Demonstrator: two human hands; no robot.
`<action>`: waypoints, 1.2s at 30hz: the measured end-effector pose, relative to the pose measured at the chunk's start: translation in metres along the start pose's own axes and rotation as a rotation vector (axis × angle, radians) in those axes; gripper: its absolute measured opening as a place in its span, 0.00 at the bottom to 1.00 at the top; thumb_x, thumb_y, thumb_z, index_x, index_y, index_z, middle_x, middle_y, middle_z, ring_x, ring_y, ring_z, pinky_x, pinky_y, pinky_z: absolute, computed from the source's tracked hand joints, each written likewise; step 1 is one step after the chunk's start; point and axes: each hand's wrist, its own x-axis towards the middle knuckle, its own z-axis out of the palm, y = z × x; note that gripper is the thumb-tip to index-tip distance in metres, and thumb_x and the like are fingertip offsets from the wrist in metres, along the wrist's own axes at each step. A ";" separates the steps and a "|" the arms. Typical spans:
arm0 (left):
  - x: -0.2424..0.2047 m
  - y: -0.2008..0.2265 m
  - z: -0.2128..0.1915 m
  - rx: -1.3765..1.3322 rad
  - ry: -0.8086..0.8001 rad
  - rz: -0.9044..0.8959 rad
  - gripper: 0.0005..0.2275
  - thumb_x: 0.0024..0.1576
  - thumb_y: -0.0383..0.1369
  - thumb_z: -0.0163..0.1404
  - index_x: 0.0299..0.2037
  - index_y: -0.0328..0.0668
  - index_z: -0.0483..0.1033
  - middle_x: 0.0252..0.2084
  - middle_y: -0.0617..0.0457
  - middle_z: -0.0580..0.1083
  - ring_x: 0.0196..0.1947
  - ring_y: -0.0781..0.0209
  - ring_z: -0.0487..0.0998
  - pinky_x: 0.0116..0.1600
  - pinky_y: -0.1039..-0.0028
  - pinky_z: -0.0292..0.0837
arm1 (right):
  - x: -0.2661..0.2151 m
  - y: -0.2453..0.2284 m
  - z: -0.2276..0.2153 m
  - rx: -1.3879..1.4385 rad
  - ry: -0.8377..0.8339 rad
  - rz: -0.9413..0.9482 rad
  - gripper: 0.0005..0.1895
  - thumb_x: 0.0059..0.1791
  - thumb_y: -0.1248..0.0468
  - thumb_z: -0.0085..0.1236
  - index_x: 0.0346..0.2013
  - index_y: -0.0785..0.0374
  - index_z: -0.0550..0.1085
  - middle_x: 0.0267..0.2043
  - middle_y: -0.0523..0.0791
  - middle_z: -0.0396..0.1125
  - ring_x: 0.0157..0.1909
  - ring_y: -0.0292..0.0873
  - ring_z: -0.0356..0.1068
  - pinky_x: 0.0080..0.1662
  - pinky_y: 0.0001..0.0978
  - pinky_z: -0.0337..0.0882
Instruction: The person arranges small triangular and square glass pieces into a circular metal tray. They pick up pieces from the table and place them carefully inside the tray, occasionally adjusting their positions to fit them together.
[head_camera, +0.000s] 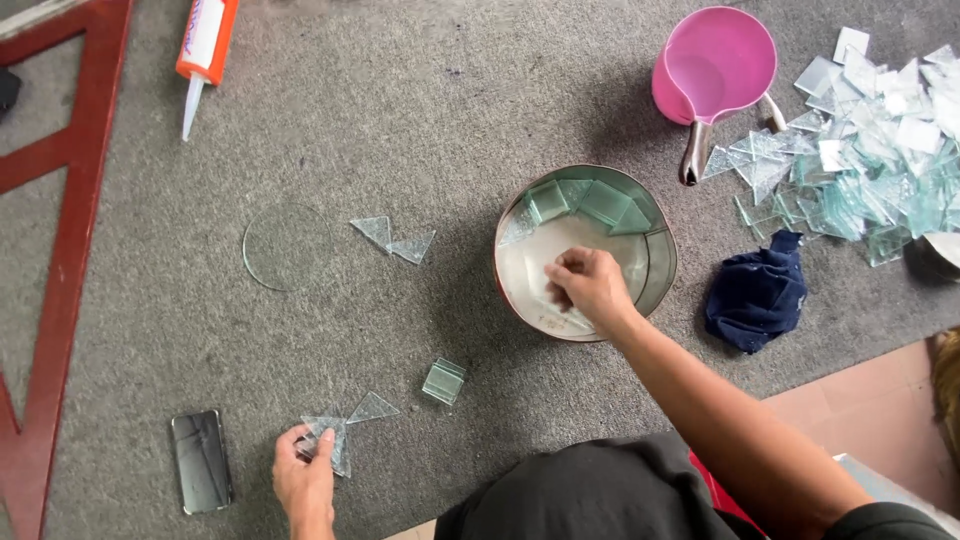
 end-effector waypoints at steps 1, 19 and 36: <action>-0.004 0.007 -0.002 -0.022 -0.017 -0.030 0.20 0.64 0.38 0.66 0.65 0.52 0.79 0.58 0.43 0.79 0.55 0.43 0.79 0.56 0.50 0.75 | -0.002 -0.010 -0.001 0.402 0.017 0.162 0.06 0.64 0.67 0.58 0.47 0.67 0.79 0.38 0.52 0.79 0.32 0.43 0.78 0.33 0.30 0.80; 0.012 -0.006 -0.004 0.113 -0.122 -0.006 0.22 0.65 0.42 0.63 0.69 0.52 0.75 0.58 0.42 0.83 0.52 0.44 0.84 0.54 0.53 0.78 | 0.063 -0.025 0.048 1.069 0.278 0.334 0.05 0.62 0.72 0.59 0.45 0.75 0.77 0.33 0.58 0.78 0.28 0.49 0.79 0.30 0.36 0.84; -0.021 0.039 -0.013 -0.100 -0.087 -0.101 0.21 0.66 0.30 0.63 0.69 0.46 0.74 0.63 0.38 0.78 0.56 0.41 0.80 0.54 0.48 0.79 | 0.017 0.044 -0.007 -0.852 -0.171 -0.152 0.42 0.49 0.43 0.76 0.71 0.53 0.67 0.67 0.50 0.64 0.48 0.49 0.79 0.54 0.53 0.84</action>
